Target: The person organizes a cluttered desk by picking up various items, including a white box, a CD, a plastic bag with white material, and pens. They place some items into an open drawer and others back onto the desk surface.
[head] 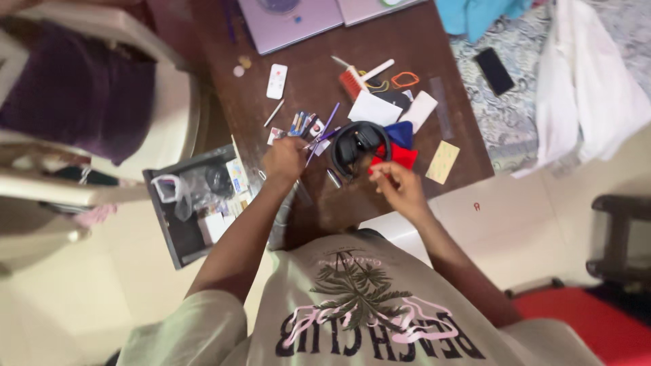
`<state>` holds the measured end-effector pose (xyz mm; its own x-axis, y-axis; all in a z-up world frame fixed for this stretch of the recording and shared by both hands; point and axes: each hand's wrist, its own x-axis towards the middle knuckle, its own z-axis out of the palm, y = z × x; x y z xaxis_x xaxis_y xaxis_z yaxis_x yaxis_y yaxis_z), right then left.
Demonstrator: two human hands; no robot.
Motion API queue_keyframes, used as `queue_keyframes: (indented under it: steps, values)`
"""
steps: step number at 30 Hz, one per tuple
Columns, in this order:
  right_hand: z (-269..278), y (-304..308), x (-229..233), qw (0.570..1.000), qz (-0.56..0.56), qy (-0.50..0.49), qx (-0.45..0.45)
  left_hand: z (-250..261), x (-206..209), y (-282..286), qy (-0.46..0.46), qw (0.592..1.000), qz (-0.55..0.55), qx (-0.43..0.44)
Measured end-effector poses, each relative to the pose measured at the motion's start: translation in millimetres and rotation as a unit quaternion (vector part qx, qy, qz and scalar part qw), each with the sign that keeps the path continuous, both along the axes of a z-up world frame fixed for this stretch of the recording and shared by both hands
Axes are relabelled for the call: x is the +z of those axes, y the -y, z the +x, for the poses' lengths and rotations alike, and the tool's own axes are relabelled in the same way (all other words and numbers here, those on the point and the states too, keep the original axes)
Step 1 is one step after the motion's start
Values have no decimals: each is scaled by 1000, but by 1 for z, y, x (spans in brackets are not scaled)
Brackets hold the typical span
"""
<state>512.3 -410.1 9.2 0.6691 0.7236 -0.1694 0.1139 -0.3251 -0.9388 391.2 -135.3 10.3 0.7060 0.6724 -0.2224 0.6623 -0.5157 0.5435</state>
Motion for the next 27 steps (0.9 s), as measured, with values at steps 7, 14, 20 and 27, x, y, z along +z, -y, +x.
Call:
queue_keyframes:
  steps: [7,14,20,27]
  values:
    - [9,-60,30,954,57,-261,134,-55,24,38,275,931,-242,6]
    - [0,-92,118,908,301,-272,101,-37,109,37,474,424,-766,99]
    - [-30,-131,188,935,263,117,207,-7,168,29,543,162,-815,-119]
    - [-39,-138,209,924,227,263,162,-9,178,15,542,298,-784,-60]
